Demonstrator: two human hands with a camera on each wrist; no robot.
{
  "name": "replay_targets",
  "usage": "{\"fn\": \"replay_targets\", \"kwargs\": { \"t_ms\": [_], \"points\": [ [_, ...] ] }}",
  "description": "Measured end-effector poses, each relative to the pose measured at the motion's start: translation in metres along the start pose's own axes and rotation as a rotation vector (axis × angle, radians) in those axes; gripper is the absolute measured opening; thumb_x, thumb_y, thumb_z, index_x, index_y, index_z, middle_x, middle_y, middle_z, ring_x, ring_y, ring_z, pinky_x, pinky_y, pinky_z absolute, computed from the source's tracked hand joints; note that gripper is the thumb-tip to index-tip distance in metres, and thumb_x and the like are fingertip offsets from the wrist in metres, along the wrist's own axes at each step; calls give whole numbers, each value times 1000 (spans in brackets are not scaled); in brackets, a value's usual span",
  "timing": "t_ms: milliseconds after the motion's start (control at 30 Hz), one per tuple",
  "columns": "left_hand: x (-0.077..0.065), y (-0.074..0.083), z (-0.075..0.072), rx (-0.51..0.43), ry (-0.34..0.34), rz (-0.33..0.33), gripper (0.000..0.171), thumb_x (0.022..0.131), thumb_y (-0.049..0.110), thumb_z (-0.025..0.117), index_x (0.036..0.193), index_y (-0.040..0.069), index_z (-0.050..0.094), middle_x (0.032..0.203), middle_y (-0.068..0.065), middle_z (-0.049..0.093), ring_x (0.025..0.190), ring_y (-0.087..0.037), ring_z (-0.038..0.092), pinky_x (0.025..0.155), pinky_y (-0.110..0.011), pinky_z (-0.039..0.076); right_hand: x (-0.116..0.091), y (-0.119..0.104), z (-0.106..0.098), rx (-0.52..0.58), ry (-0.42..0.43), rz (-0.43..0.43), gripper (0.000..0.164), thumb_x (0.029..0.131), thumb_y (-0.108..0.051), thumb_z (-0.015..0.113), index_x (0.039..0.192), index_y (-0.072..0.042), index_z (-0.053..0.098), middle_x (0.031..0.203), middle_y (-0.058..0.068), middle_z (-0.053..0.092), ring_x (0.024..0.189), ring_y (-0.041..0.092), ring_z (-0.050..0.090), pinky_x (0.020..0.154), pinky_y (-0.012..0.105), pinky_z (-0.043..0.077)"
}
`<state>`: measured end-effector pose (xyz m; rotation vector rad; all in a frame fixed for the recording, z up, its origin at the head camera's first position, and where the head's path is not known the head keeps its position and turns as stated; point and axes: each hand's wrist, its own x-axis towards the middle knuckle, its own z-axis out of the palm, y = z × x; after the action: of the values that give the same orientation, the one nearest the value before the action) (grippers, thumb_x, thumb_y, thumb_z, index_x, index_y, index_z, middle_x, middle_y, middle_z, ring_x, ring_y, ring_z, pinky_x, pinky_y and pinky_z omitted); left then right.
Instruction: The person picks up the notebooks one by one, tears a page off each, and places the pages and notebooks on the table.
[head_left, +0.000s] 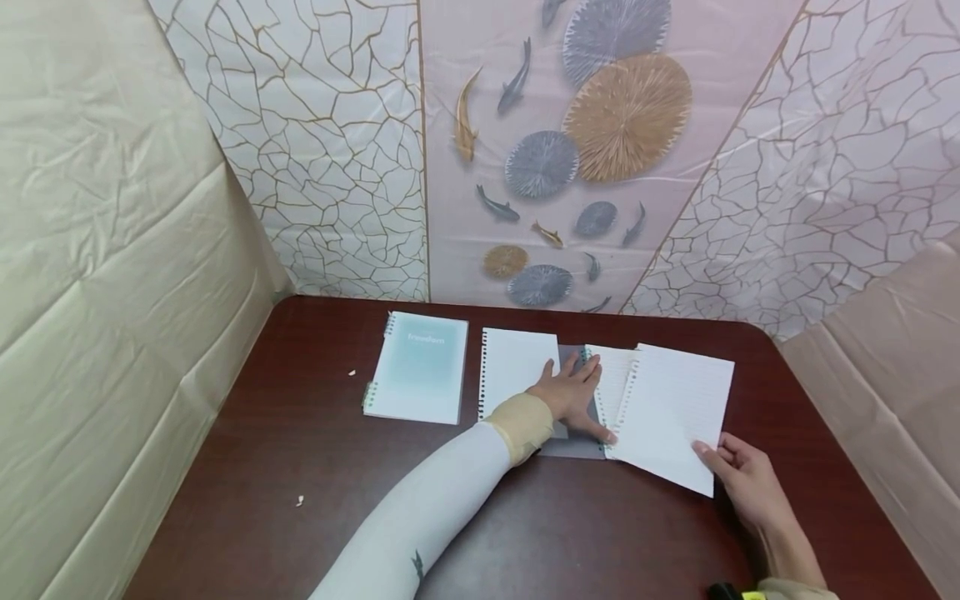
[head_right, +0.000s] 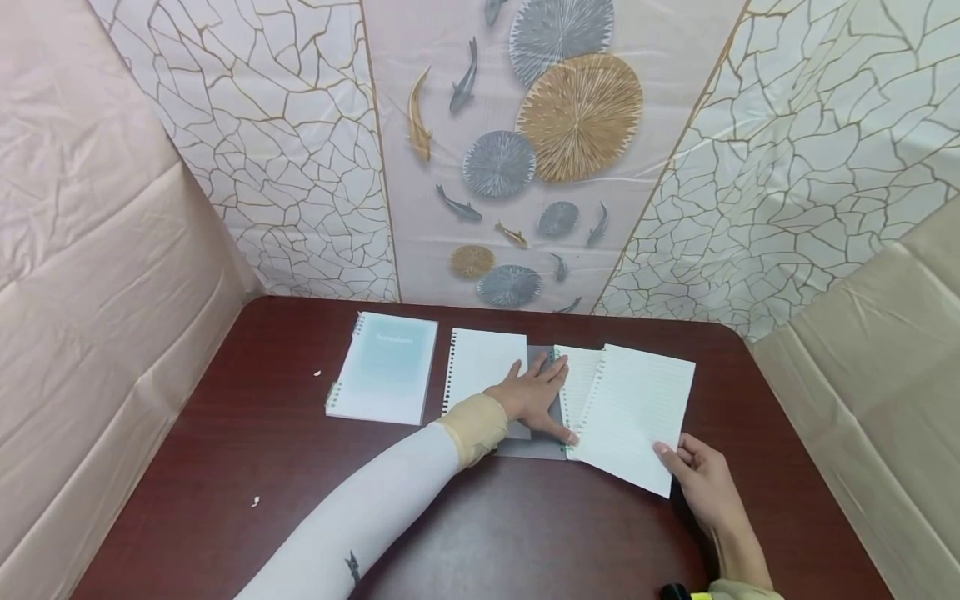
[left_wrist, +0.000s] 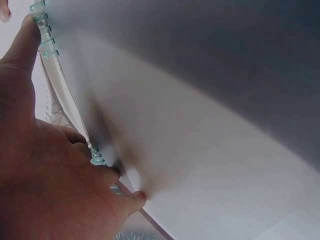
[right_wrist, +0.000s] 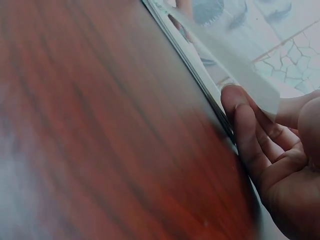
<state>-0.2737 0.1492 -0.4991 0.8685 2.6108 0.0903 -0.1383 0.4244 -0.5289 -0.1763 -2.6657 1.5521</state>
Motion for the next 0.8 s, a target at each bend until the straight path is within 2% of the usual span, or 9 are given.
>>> {"fn": "replay_targets", "kwargs": {
  "t_ms": [100,133,167,200,367,433,533,667,800],
  "points": [
    [-6,0,-5,2,9,5,128,71,91,59,165,24,3,171,10,-9,155,-21,-5,126,-53,8,-3,2,-2,13,24,3,38,103,-24,63,86,7,51,60,-15,44,55,3,43,46,27,41],
    [-6,0,-5,6,16,4,127,72,90,59,165,25,3,171,11,-9,155,-21,-5,126,-53,9,-3,3,-3,21,24,5,38,103,-24,63,85,7,50,60,-14,43,54,3,43,45,28,40],
    [-8,0,-6,8,21,2,126,72,90,59,165,25,3,171,11,-8,155,-21,-5,126,-53,10,-4,3,-3,39,19,8,38,103,-23,63,86,8,50,60,-14,47,55,4,46,46,28,41],
    [-9,0,-6,14,24,-4,124,73,89,59,165,26,3,170,12,-8,155,-20,-5,125,-53,10,-4,3,-4,45,20,13,38,103,-24,63,85,7,49,59,-13,43,53,4,43,45,29,40],
    [-17,0,-10,7,37,1,116,79,84,58,165,25,6,171,12,-4,155,-19,-1,125,-51,14,-5,2,-5,99,-14,29,33,103,-23,63,96,9,57,66,-9,62,59,5,55,50,25,48],
    [-18,0,-11,-5,46,14,117,79,84,58,165,22,8,171,9,-2,155,-21,0,125,-52,14,-4,2,-6,90,-13,38,33,103,-24,63,98,8,58,66,-9,63,60,6,56,50,25,49],
    [-19,0,-12,-17,53,30,119,78,84,59,165,20,10,172,7,-1,155,-23,0,125,-52,14,-2,0,-9,24,-9,37,35,103,-28,63,101,7,61,67,-9,63,61,6,55,51,26,49],
    [-17,0,-9,-20,47,29,120,78,85,59,165,20,9,172,7,-2,155,-23,-1,126,-53,13,4,-7,-22,-152,-8,-1,38,104,-33,60,105,5,63,67,-8,55,63,7,50,51,28,43],
    [-13,1,-6,-9,39,20,118,79,85,58,165,23,7,171,10,-5,155,-21,-3,126,-53,12,19,-15,-44,-242,-54,-31,40,107,-32,55,114,7,61,74,-3,63,67,8,55,54,26,47]
  ]
}}
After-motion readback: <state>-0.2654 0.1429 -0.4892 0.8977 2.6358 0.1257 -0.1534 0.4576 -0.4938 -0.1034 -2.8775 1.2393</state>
